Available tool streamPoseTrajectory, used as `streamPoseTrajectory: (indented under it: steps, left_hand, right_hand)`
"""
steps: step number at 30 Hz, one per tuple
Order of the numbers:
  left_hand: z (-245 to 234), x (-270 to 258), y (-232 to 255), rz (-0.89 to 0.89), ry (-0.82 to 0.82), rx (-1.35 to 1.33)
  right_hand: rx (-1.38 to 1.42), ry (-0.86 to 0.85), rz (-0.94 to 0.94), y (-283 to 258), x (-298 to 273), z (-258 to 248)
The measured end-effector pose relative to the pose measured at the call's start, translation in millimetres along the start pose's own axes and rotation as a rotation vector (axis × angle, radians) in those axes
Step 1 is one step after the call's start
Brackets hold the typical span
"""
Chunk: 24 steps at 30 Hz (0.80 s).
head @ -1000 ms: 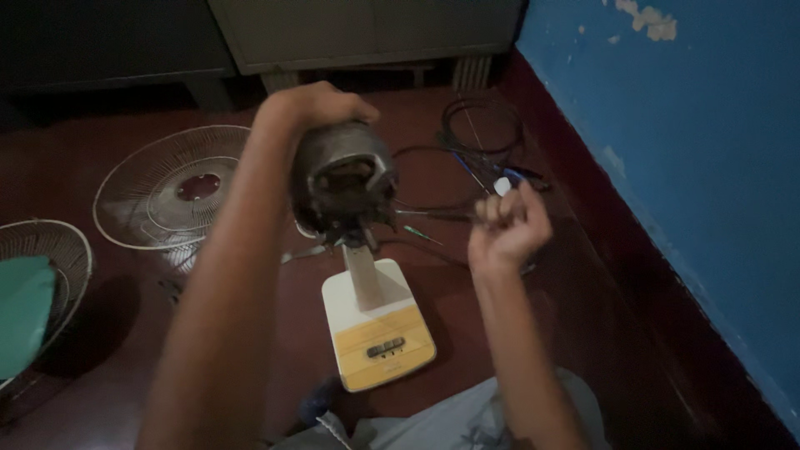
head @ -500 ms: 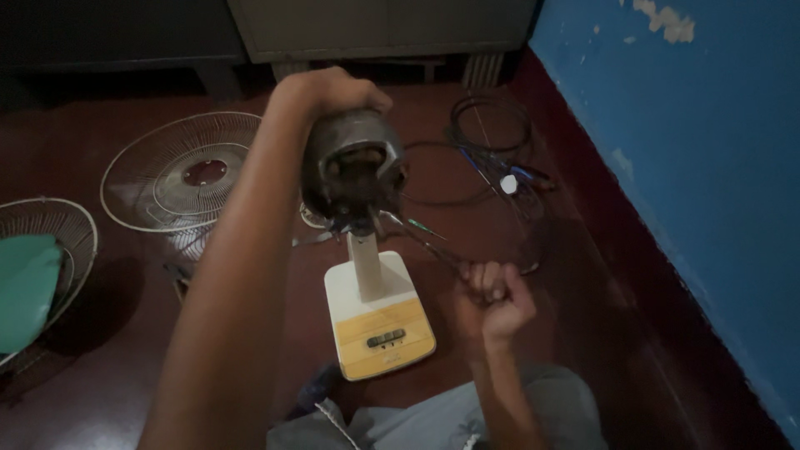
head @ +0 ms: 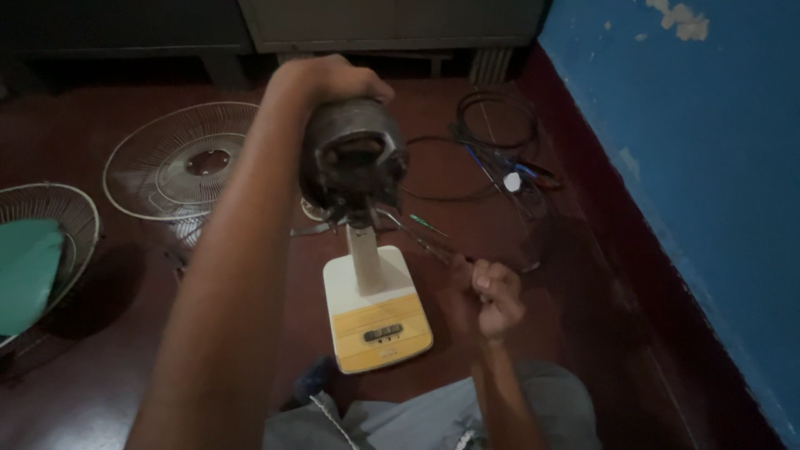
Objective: The person removes the rear fan cover and then detaches the motor assembly from the fan stand using a wrench. The motor is separated from the stand and held for inspection.
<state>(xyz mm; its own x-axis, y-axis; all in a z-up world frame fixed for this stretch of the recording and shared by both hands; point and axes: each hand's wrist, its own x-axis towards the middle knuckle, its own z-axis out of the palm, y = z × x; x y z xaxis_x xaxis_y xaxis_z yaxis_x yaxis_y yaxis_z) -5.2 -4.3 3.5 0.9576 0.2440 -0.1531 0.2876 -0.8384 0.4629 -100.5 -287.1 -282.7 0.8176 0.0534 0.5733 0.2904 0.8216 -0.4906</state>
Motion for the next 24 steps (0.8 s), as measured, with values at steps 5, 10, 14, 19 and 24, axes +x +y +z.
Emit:
streamPoseTrajectory:
  steps: [5, 10, 14, 19, 24]
  left_hand:
    - [0.1, -1.1, -0.1, -0.001, 0.02, -0.016]
    - [3.8, 0.1, -2.8, -0.008, 0.081, -0.044]
    - [2.0, 3.2, -3.6, 0.032, 0.091, 0.026]
    - [3.1, 1.2, -3.2, 0.028, 0.115, 0.025]
    - [3.0, -3.4, -0.7, -0.029, 0.07, -0.02]
  right_hand:
    - [0.308, 0.061, 0.197, -4.4, -12.4, 16.6]
    - [0.379, 0.003, 0.239, -2.0, -17.1, 17.3]
    - [0.295, 0.055, 0.298, 5.1, -28.5, 19.4]
    - [-0.407, -0.488, 0.131, 10.8, -41.3, 33.4]
    - [-0.48, -0.567, 0.057, 8.8, -34.3, 37.3]
